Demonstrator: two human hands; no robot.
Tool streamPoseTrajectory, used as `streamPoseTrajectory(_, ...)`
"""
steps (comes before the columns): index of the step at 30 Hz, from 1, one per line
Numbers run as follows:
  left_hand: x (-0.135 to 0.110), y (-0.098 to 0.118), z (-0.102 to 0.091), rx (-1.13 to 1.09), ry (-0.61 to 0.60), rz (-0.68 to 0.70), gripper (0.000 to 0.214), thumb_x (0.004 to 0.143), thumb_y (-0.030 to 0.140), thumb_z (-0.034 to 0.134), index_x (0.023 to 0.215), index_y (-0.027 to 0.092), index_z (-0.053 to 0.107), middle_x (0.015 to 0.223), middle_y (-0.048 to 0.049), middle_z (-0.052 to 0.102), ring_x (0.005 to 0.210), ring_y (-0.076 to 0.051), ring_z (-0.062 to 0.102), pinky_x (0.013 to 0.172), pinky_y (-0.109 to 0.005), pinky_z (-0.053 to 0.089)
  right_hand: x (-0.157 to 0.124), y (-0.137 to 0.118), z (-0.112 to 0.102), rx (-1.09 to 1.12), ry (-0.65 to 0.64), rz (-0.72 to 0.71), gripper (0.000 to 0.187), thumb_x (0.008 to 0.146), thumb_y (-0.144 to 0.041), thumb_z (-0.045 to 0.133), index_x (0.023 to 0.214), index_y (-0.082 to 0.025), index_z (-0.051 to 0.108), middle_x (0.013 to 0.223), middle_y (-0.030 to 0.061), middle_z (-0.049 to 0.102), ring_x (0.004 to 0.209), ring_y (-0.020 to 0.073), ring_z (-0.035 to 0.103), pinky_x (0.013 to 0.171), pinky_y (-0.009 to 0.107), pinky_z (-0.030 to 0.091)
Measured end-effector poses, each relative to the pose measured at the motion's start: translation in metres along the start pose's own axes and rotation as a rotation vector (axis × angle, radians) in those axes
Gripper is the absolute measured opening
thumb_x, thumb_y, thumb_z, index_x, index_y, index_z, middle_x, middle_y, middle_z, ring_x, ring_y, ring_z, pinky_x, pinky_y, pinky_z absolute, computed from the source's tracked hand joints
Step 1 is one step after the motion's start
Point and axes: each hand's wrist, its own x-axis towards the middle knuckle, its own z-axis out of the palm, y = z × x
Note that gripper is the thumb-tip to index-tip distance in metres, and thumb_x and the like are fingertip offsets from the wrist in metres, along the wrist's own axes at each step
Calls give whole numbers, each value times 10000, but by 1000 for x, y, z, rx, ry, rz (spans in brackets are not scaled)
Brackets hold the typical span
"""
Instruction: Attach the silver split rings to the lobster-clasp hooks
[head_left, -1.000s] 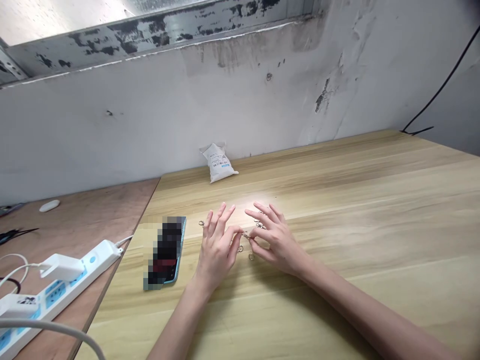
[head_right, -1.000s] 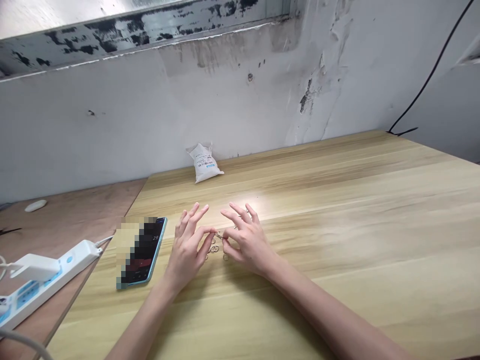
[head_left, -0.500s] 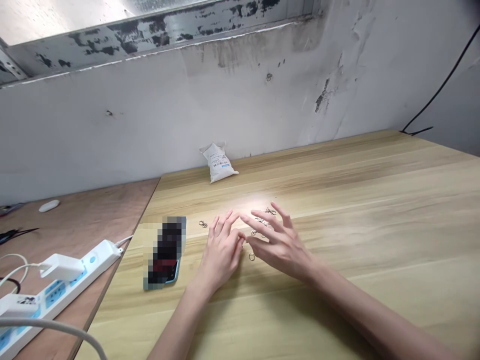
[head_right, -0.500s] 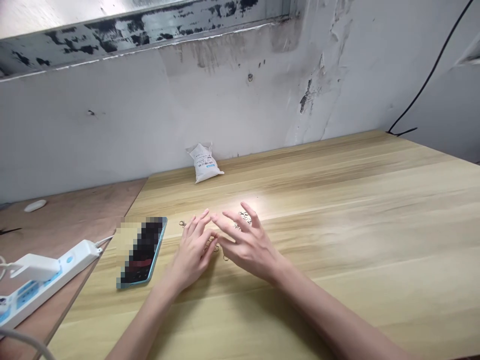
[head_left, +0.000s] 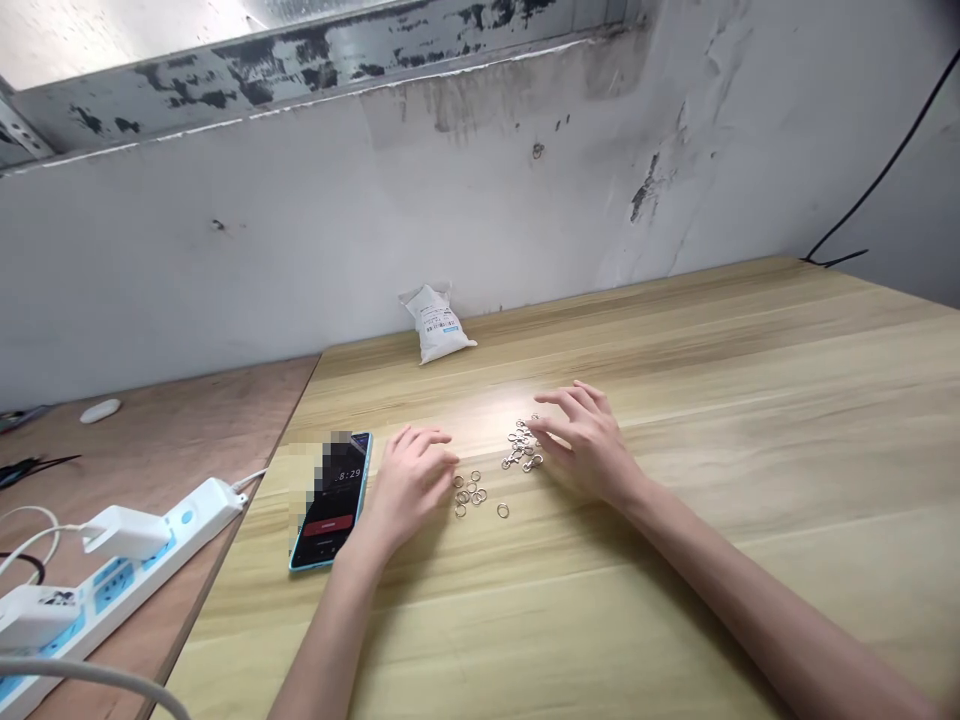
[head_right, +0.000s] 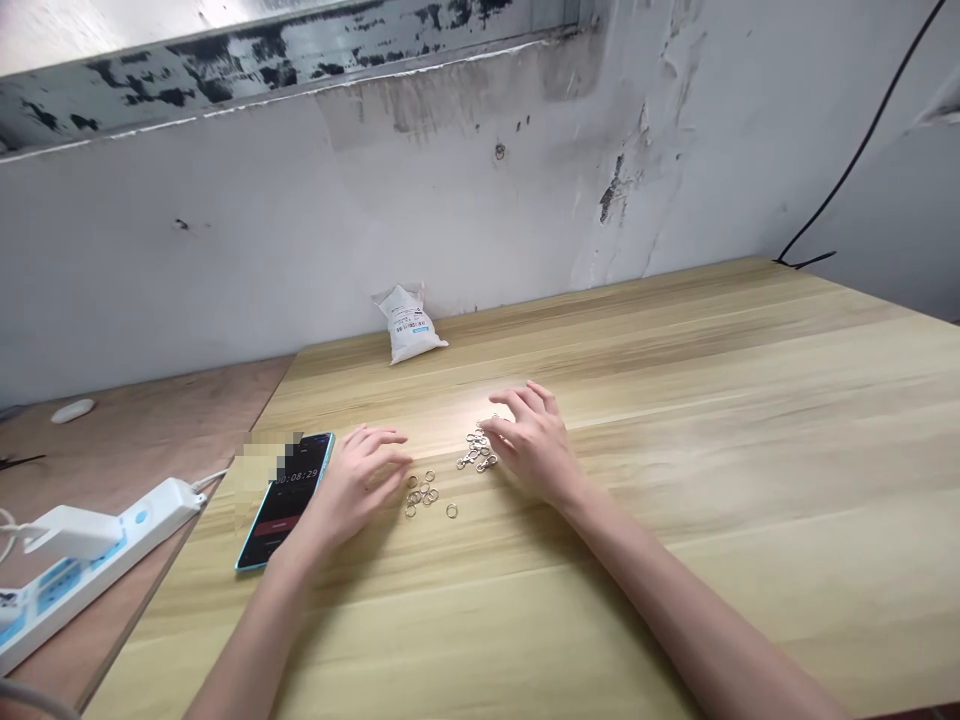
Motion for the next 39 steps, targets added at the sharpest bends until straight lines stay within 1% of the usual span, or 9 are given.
streamPoseTrajectory(3, -5, -19, -2, 90, 74, -169, 227, 885, 192, 532, 1054, 240, 675, 1185, -80, 650, 1118, -280, 597, 996, -507, 426, -1, 4, 2, -43, -72, 15, 126, 877, -185, 623, 832, -241, 726, 1141, 92, 656, 1030, 253, 580, 1007, 529, 390)
streamPoseTrajectory(6, -10, -37, -1, 143, 51, -281, 347, 876, 198, 515, 1208, 202, 618, 1212, -121, 627, 1117, -297, 598, 922, -448, 478, -2, -2, 2, -62, -161, 4, 113, 874, -192, 624, 810, -226, 711, 1165, 103, 631, 1065, 267, 564, 1001, 522, 404)
streamPoseTrajectory(11, -14, -43, -1, 130, 7, -273, 216, 910, 231, 492, 992, 220, 692, 1048, -73, 684, 979, -250, 634, 843, -367, 484, -3, -11, 0, -22, -201, 2, 96, 891, -221, 607, 880, -217, 702, 1174, 113, 620, 1076, 274, 566, 1000, 523, 410)
streamPoseTrajectory(16, -10, -35, -6, 129, -21, -302, 178, 914, 250, 513, 847, 221, 675, 900, -44, 684, 846, -226, 632, 727, -332, 454, -3, -13, 2, 32, -179, 30, 186, 896, -219, 595, 1062, -204, 676, 1244, 141, 591, 1118, 286, 567, 959, 502, 438)
streamPoseTrajectory(20, -6, -25, -4, 13, 7, -297, 136, 896, 251, 561, 830, 225, 676, 882, -35, 648, 865, -216, 614, 732, -321, 453, -4, -14, 5, 62, -162, 30, 188, 906, -214, 577, 1073, -208, 662, 1239, 140, 590, 1135, 283, 565, 974, 506, 428)
streamPoseTrajectory(24, 3, 4, 2, -292, 87, -244, 114, 886, 265, 602, 839, 225, 698, 841, -30, 627, 849, -195, 605, 753, -317, 474, -3, -19, 5, 98, -162, 1, 183, 917, -221, 566, 1075, -198, 656, 1238, 148, 583, 1129, 279, 555, 957, 483, 433)
streamPoseTrajectory(30, 9, 51, 9, -780, 1, -307, 72, 863, 261, 651, 829, 203, 678, 840, -11, 705, 787, -153, 650, 758, -283, 514, -4, -35, 0, 319, -239, -98, 191, 915, -315, 598, 1079, -243, 664, 1203, 108, 588, 1073, 248, 548, 911, 426, 446)
streamPoseTrajectory(34, 7, 54, 9, -896, 3, -380, 108, 838, 304, 689, 836, 197, 696, 862, -26, 718, 780, -159, 663, 710, -271, 527, -5, -42, 2, 416, -206, -80, 170, 955, -248, 524, 1041, -241, 671, 1096, 88, 611, 970, 215, 556, 845, 382, 455)
streamPoseTrajectory(39, 8, 49, 6, -904, 42, -329, 109, 846, 293, 684, 811, 193, 707, 853, -32, 706, 789, -157, 652, 705, -265, 518, -3, -41, 3, 463, -211, -81, 175, 980, -256, 492, 967, -209, 660, 1001, 76, 621, 897, 199, 537, 803, 372, 436)
